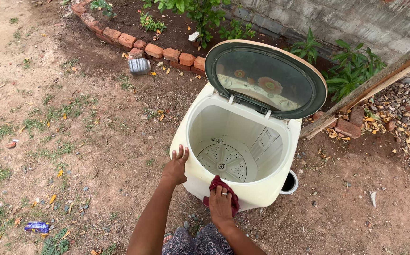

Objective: The person wipes the interior and exterior of a portable washing machine using a red cloth, cleaning the basin and the lid area.

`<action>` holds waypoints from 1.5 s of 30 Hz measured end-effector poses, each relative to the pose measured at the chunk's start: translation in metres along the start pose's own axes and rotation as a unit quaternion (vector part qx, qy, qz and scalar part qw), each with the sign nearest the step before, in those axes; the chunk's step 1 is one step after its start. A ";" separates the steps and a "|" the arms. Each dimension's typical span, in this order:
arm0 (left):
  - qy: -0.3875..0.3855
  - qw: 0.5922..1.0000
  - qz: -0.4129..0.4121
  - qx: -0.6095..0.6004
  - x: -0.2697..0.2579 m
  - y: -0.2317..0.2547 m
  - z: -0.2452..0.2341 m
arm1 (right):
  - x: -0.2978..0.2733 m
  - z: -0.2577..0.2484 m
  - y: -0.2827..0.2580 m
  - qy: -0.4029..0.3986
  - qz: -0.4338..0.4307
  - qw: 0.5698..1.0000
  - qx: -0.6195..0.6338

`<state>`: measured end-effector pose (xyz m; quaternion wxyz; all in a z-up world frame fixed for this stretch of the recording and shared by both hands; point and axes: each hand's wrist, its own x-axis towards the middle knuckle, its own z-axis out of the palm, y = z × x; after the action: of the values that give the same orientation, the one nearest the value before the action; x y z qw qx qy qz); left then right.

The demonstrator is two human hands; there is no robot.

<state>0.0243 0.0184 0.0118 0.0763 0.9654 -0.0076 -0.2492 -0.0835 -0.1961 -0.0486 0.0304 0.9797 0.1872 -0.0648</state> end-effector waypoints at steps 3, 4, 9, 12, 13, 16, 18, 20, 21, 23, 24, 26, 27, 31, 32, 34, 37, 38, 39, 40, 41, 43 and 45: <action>0.000 0.999 0.023 0.030 0.018 -0.009 0.007 | 0.017 -0.003 -0.013 0.012 -0.016 1.000 0.021; -0.012 1.000 0.018 0.022 0.027 -0.010 0.009 | 0.023 -0.004 -0.017 0.013 -0.016 1.000 0.019; 0.000 0.998 0.034 0.050 0.044 -0.017 0.012 | 0.046 -0.008 -0.040 -0.018 -0.099 0.995 -0.009; -0.032 0.999 0.015 0.029 0.031 -0.009 -0.001 | 0.064 -0.005 -0.054 0.069 -0.160 0.984 -0.035; -0.027 0.999 0.006 0.017 0.025 -0.007 -0.006 | 0.068 -0.005 -0.058 0.069 -0.161 0.984 -0.033; -0.017 1.000 -0.003 0.009 0.011 -0.001 -0.013 | 0.071 -0.006 -0.057 0.028 -0.198 0.974 -0.103; -0.002 1.000 -0.006 0.018 0.011 0.000 -0.014 | 0.067 -0.008 -0.048 0.065 -0.191 0.976 -0.082; -0.035 0.998 -0.027 0.032 0.014 0.001 -0.006 | 0.053 -0.012 -0.034 0.069 -0.168 0.983 0.011; -0.029 0.998 -0.029 0.037 0.018 -0.005 -0.002 | 0.048 -0.015 -0.025 0.068 -0.150 0.986 0.020; 0.031 0.995 0.008 0.093 0.031 -0.003 0.008 | 0.032 -0.022 0.001 0.063 -0.128 0.990 0.023; 0.034 0.995 0.015 0.091 0.035 -0.003 0.011 | 0.024 -0.026 0.016 0.070 -0.081 0.994 0.035; -0.024 0.998 -0.002 0.057 0.037 -0.012 0.015 | 0.012 -0.033 0.043 0.079 -0.028 0.996 0.043; -0.023 0.998 0.005 0.057 0.037 -0.013 0.015 | 0.005 -0.035 0.054 0.071 0.008 0.997 0.033; -0.003 0.996 0.026 0.088 0.028 -0.018 0.004 | -0.019 -0.043 0.090 0.029 0.149 0.986 0.064; -0.020 0.996 0.020 0.082 0.022 -0.018 0.001 | -0.023 -0.045 0.100 0.028 0.154 0.986 0.065; -0.023 0.996 0.032 0.079 0.015 -0.019 -0.007 | -0.023 -0.051 0.117 0.102 0.212 0.957 0.169; -0.037 0.997 0.037 0.064 0.011 -0.014 -0.019 | -0.025 -0.062 0.128 0.253 0.221 0.933 0.131; -0.052 0.997 0.030 0.054 0.011 -0.012 -0.024 | -0.024 -0.064 0.130 0.254 0.223 0.932 0.131; -0.051 0.997 0.032 0.056 0.010 -0.006 -0.028 | -0.021 -0.064 0.132 0.251 0.271 0.910 0.189; -0.063 0.991 0.014 0.116 0.010 0.004 -0.030 | -0.015 -0.062 0.136 0.246 0.316 0.882 0.246; -0.075 0.982 -0.005 0.176 0.011 0.017 -0.032 | -0.011 -0.059 0.137 0.249 0.317 0.882 0.246; -0.040 0.975 0.043 0.214 0.008 0.047 -0.024 | -0.010 -0.048 0.133 0.353 0.355 0.829 0.249; 0.059 0.983 0.121 0.123 0.001 0.085 -0.008 | -0.013 -0.038 0.125 0.346 0.373 0.821 0.261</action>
<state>0.0314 -0.0646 0.0312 -0.0131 0.9724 -0.1505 -0.1780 -0.0443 -0.3138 -0.0052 -0.2710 0.9041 -0.2180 0.2484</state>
